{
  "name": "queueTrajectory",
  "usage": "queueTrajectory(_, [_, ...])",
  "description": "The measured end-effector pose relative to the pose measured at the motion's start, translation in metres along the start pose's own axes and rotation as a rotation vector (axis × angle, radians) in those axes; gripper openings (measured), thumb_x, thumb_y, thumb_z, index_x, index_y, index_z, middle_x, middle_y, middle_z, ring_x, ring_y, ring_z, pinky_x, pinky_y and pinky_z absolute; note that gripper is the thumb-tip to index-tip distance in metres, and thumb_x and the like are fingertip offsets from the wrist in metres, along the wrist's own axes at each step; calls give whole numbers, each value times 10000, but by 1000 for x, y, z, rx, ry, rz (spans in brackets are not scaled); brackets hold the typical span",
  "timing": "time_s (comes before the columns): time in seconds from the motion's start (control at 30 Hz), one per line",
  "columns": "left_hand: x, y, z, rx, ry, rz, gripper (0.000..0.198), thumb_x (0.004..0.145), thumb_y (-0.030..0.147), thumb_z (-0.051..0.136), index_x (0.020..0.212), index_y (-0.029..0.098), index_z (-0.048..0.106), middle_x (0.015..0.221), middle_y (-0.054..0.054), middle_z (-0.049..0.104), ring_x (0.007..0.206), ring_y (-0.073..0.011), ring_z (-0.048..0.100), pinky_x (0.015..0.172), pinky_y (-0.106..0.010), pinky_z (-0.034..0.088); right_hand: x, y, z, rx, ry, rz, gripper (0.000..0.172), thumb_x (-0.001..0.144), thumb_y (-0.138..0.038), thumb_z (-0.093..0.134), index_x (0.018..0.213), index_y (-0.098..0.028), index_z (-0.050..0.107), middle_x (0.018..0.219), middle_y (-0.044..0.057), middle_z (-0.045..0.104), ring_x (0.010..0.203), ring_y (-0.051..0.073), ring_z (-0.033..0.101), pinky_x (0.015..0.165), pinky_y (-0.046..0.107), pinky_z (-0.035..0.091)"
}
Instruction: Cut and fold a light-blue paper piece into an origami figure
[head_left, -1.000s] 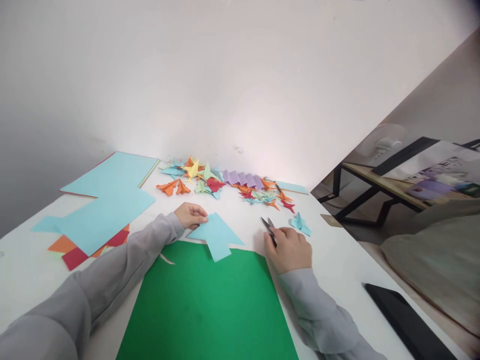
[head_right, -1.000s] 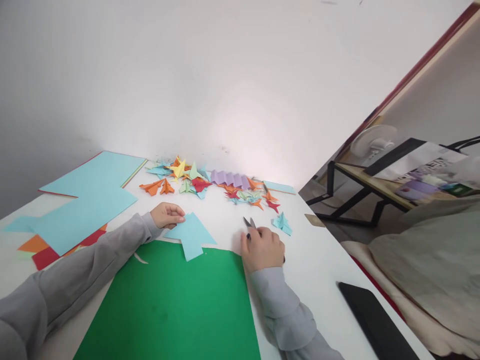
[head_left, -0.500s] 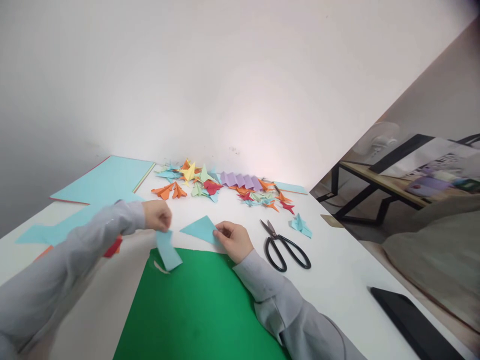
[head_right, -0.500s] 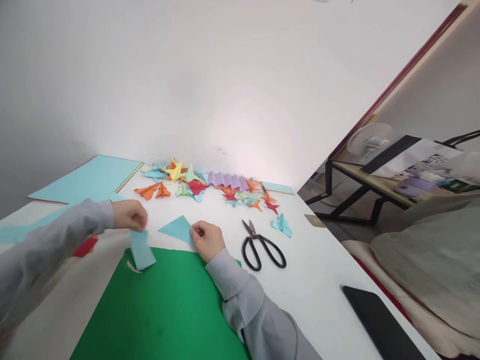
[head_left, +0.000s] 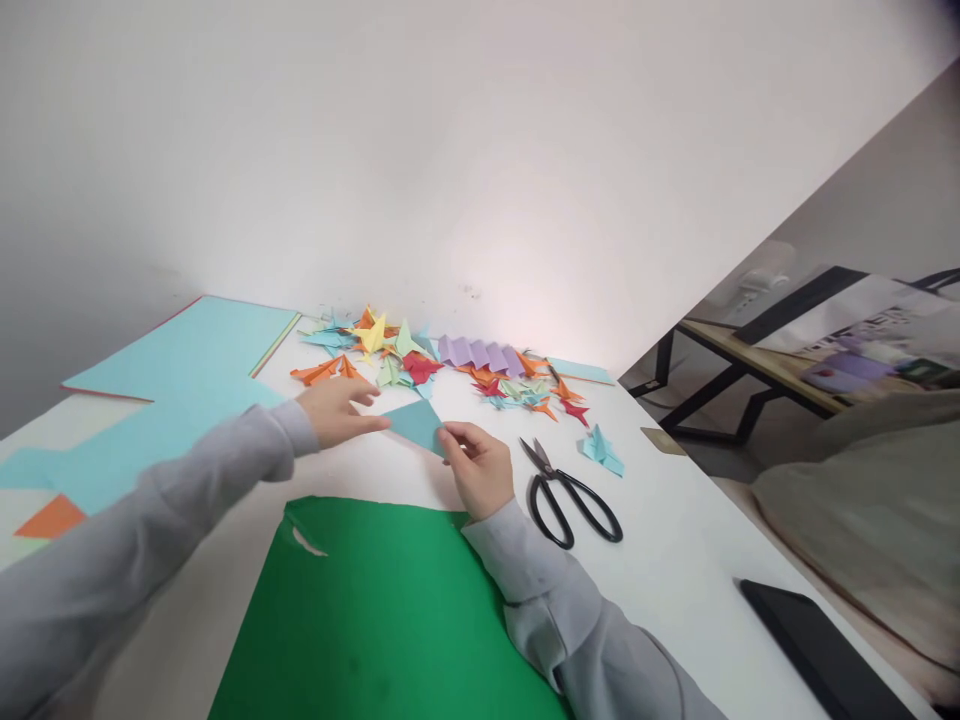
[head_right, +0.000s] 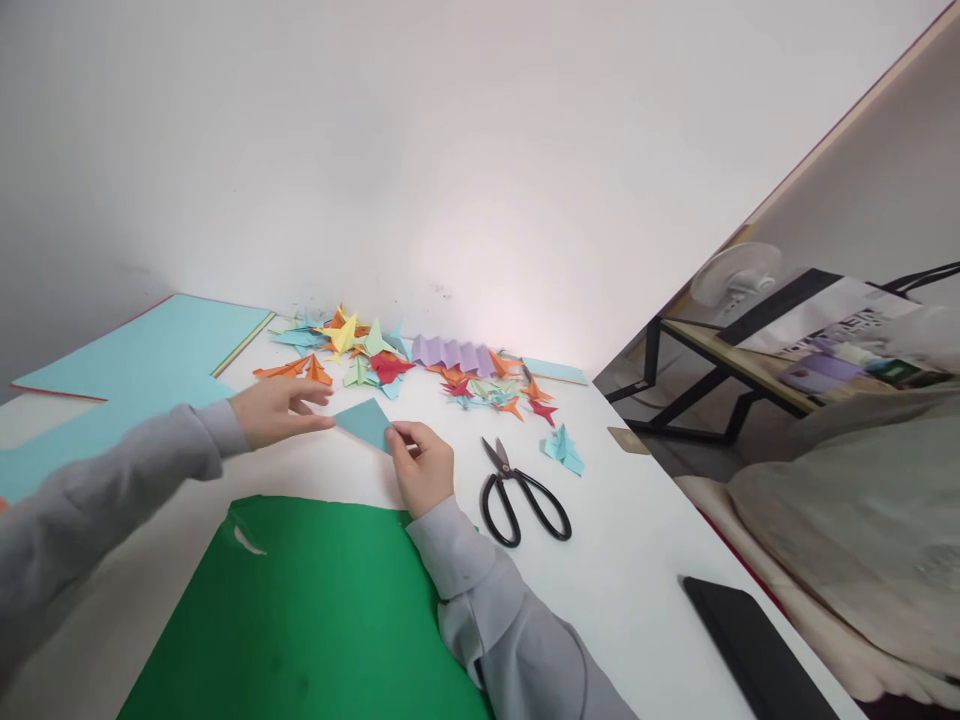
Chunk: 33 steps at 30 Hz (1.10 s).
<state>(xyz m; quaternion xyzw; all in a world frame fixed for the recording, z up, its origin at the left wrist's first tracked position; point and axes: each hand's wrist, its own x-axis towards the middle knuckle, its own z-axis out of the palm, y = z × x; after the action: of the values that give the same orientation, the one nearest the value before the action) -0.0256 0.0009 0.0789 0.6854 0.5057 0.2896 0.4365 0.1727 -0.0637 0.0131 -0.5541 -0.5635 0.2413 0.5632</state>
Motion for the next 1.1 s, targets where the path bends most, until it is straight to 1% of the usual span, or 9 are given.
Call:
queueTrajectory(0.07, [1,8,26,-339,117,-181,546,481,396,756,950,175,584,1014,-123,594,706,-192,588,542,-259,465,1,-5,3,27,51,-91,190,770,-324,526,816,-179,639,754,38,619,644,145,551,544,272,492])
queueTrajectory(0.13, [5,10,44,-528,215,-326,590,508,488,723,967,170,532,1055,-141,563,723,-200,597,511,-278,490,3,-8,6,40,93,-172,173,793,-307,508,842,-191,627,795,39,606,694,148,554,557,270,507])
queueTrajectory(0.17, [7,9,50,-620,201,-350,574,528,524,696,946,172,521,1034,-136,566,706,-201,604,504,-294,503,4,-8,7,38,105,-201,165,800,-298,503,849,-194,621,814,41,601,719,151,556,571,273,513])
queueTrajectory(0.3, [14,-5,58,-903,-84,-289,430,632,526,623,802,143,526,783,-91,615,611,-204,629,438,-292,511,4,-3,12,42,17,-234,144,804,-281,511,864,-203,616,870,50,600,811,167,566,612,286,525])
queueTrajectory(0.4, [17,-19,60,-955,-79,-256,326,700,429,608,811,132,528,672,-62,621,565,-179,630,431,-268,517,2,4,14,117,-89,-186,174,790,-314,534,887,-198,621,887,55,599,802,169,576,587,282,529])
queueTrajectory(0.5, [19,-28,61,-987,-95,-251,286,726,377,601,820,113,545,656,-64,628,583,-180,640,444,-268,528,1,8,14,200,-91,-53,223,779,-380,532,823,-187,634,855,48,614,701,156,592,541,276,527])
queueTrajectory(0.67, [19,-30,62,-986,-143,-253,290,706,341,633,875,114,566,668,-69,641,615,-202,647,454,-297,536,7,16,12,309,-66,212,315,735,-463,560,753,-160,646,653,16,629,471,124,562,471,277,503])
queueTrajectory(0.87, [20,-30,61,-1002,-175,-247,296,679,307,664,886,116,572,841,-128,673,675,-221,646,456,-320,532,12,24,11,587,-46,340,340,666,-483,624,766,-161,666,756,56,653,723,193,616,475,280,532])
queueTrajectory(1.1, [18,-29,64,-1005,-100,-232,276,682,286,665,874,99,596,825,-118,671,695,-204,642,513,-317,541,11,21,11,550,-113,343,318,570,-400,726,780,-168,670,748,32,662,699,174,598,511,297,551])
